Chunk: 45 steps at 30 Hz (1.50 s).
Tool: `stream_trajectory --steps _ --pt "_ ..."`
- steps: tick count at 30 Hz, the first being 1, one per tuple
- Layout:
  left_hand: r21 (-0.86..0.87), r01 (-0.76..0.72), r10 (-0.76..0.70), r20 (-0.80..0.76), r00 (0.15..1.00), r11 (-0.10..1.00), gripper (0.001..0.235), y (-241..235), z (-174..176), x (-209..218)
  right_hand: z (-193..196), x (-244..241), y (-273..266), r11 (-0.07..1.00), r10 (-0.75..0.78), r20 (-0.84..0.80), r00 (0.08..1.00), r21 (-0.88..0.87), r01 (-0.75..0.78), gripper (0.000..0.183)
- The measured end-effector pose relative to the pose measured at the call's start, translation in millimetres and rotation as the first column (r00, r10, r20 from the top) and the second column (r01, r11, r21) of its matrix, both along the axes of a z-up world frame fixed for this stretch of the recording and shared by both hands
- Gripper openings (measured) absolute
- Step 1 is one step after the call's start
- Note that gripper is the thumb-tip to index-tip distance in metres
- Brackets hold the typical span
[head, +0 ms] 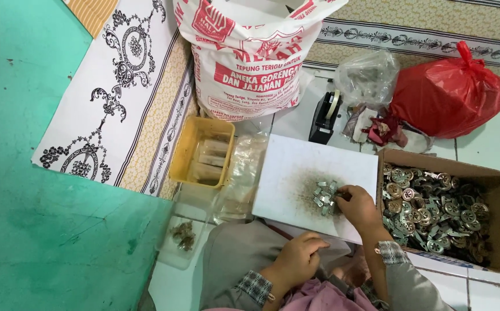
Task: Sorting small metal decorative components from a large box and placing them into small plastic bags.
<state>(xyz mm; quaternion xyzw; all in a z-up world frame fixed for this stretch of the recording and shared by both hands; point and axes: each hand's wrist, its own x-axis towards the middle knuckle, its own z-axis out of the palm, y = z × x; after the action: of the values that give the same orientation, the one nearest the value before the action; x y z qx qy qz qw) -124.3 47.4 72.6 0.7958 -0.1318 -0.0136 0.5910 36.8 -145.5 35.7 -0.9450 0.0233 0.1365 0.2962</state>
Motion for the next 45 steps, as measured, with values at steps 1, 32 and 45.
stream_trajectory --steps 1,32,45 --pt "0.008 -0.025 0.025 0.033 0.999 1.0 0.034 -1 3 0 -1 0 -2 0.999 -0.018 -0.027 0.999 0.034 0.019 0.031" --pt "0.153 -0.094 0.085 0.06 0.995 0.984 0.05 -11 56 3 127 -100 -18 0.676 0.729 0.38 0.569 -0.273 -0.684 0.035" --pt "0.158 -0.269 0.189 0.395 0.899 0.95 0.044 25 149 6 77 -50 -36 0.907 0.014 0.459 0.889 0.367 -0.204 0.017"
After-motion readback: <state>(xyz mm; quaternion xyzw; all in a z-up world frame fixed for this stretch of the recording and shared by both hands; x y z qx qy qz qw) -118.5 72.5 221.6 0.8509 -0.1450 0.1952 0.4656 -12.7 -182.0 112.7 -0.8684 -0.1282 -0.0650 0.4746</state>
